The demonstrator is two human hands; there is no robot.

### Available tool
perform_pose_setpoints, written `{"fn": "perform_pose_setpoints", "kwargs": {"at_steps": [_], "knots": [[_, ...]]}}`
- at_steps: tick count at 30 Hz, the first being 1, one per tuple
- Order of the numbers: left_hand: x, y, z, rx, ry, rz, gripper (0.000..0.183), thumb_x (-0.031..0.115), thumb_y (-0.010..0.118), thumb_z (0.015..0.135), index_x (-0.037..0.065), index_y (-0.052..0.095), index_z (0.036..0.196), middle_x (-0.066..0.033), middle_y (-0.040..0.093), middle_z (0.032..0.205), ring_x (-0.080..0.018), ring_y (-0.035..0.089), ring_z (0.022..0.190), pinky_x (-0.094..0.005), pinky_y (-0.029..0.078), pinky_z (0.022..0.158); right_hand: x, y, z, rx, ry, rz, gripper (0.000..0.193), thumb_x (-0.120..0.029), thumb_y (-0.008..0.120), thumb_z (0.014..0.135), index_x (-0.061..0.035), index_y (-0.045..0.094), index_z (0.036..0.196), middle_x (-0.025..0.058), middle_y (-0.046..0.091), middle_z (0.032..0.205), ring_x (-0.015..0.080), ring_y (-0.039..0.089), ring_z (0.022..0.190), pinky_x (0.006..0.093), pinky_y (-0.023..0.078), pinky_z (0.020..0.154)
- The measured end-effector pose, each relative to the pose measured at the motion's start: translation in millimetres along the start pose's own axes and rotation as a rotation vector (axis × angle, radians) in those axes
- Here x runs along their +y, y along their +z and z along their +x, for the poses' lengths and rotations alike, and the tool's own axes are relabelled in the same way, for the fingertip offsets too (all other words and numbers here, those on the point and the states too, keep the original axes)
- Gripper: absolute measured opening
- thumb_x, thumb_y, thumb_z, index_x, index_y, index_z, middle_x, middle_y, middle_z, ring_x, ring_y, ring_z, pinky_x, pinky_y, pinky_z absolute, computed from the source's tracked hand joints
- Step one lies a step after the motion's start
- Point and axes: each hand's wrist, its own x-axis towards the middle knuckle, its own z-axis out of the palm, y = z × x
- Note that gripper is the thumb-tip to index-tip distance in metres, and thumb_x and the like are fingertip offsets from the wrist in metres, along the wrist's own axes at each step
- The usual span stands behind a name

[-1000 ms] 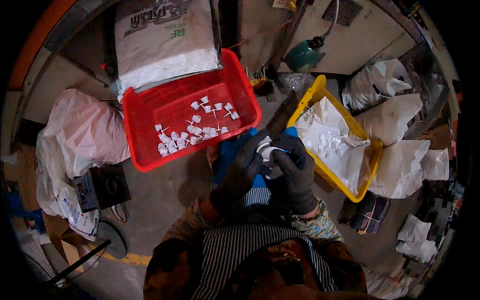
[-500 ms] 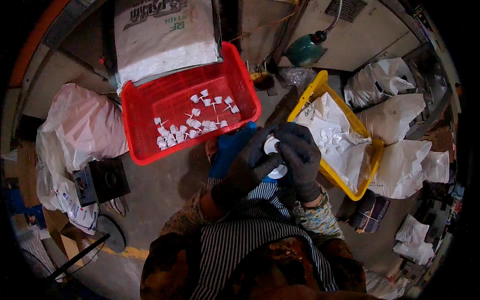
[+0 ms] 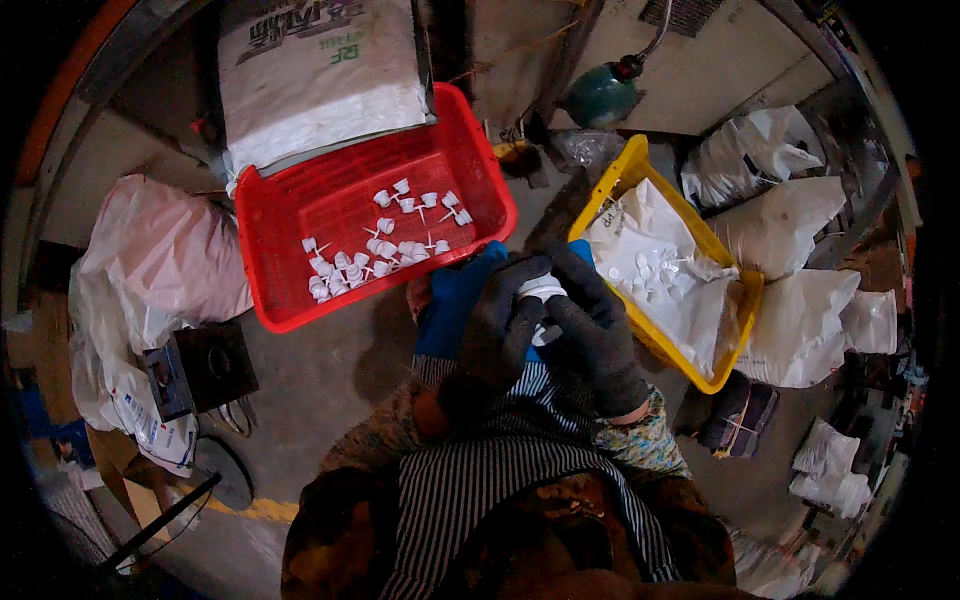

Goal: The person picks up white plastic components from a red basket and assembles them by hand. They then place the assembled parts into a yellow basket. The person repeats this process for multiple items.

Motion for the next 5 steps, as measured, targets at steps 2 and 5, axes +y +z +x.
{"fn": "perform_pose_setpoints", "kwargs": {"at_steps": [2, 5], "knots": [[3.7, 3.7, -0.8, 0.021, 0.044, 0.046, 0.033, 0.003, 0.053, 0.089, -0.006, 0.048, 0.121, -0.0240, 0.053, 0.119, -0.0368, 0.054, 0.111, -0.0425, 0.046, 0.095, -3.1, 3.6, -3.0, -0.012, 0.043, 0.034, 0.052, -0.003, 0.060, 0.084, -0.0006, 0.047, 0.134, 0.0109, 0.052, 0.132, 0.0223, 0.051, 0.121, 0.0345, 0.040, 0.103], [-4.2, 12.7, -4.8, 0.132, 0.221, 0.101, 0.033, 0.002, 0.053, 0.089, -0.006, 0.049, 0.121, -0.0241, 0.052, 0.120, -0.0376, 0.054, 0.111, -0.0457, 0.045, 0.096, 9.1, -9.3, -2.1, -0.097, -0.079, -0.157, 0.060, -0.006, 0.064, 0.085, -0.0026, 0.040, 0.140, 0.0128, 0.046, 0.139, 0.0225, 0.048, 0.124, 0.0348, 0.038, 0.105]]}}
